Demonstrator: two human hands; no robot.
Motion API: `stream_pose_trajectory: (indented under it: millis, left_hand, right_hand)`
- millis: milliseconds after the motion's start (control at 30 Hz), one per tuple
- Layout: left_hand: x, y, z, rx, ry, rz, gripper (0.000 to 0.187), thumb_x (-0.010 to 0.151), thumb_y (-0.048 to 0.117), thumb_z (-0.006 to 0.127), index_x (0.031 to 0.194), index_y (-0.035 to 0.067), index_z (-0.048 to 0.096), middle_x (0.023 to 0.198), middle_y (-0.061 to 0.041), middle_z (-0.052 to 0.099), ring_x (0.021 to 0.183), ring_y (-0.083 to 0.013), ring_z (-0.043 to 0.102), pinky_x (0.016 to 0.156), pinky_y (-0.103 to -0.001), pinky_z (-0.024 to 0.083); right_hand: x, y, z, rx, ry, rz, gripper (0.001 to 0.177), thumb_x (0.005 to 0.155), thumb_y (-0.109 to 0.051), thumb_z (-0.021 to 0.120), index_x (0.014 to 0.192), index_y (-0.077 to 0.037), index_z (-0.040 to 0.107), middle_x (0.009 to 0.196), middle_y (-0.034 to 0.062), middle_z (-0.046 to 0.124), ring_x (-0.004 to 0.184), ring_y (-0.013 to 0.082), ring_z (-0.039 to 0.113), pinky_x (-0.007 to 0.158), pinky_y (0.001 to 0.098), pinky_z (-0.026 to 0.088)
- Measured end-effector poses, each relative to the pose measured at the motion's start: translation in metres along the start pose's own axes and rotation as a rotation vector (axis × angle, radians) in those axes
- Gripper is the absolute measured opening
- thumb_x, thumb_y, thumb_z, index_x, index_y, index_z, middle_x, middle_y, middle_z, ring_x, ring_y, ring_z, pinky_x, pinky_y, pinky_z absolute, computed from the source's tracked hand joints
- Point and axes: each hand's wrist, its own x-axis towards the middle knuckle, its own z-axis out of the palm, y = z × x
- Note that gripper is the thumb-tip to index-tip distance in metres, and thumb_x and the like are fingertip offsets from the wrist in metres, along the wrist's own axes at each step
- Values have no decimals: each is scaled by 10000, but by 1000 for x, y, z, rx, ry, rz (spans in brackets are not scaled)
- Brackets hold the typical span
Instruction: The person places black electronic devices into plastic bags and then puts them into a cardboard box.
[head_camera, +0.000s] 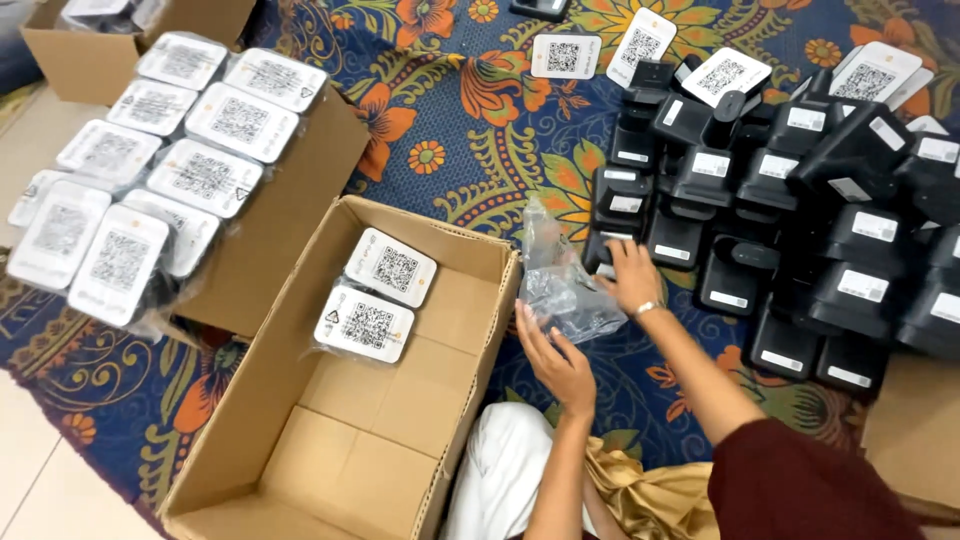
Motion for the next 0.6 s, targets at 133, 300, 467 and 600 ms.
stream_pose_trajectory:
  millis: [133,300,467,600]
  left_hand:
    - [-11,-8,1,-19,-46,7,452,1028,1,435,1476,-60,442,1586,-231,427,1300,-368,593,1039,-406,532]
    - [-44,-14,-11,97,-296,211,488,973,-47,479,1461,-55,481,1542,-242,469,1355,-434,522,1055,-437,483]
    - [-72,20,-51,142,-546,254,448,943,-50,507,1389,-16,535,1499,-195,544,1258,-386,585,983,-421,514]
    - [-86,56,-86,4,-519,309,327,973,19,616,1299,6,608,1419,-179,601,1216,-368,618,964,-426,529]
  right_hand:
    - [-96,-31,-38,-16,9,-36,704,695,-270,828,1305,-74,535,1195,131,570,1089,364,569,852,459,553]
    - [-226,-39,-69,-2,-87,234,524,821,-379,757,1137,-27,531,1114,164,590,1075,371,598,829,462,559]
    - [-348,-3,-57,216,-241,390,514,970,-433,627,1232,-3,523,1183,222,596,1108,413,605,949,453,505]
    - [-400,46,-47,747,-269,383,448,1072,-352,499,1383,-52,618,1276,129,688,1210,303,661,1081,386,509]
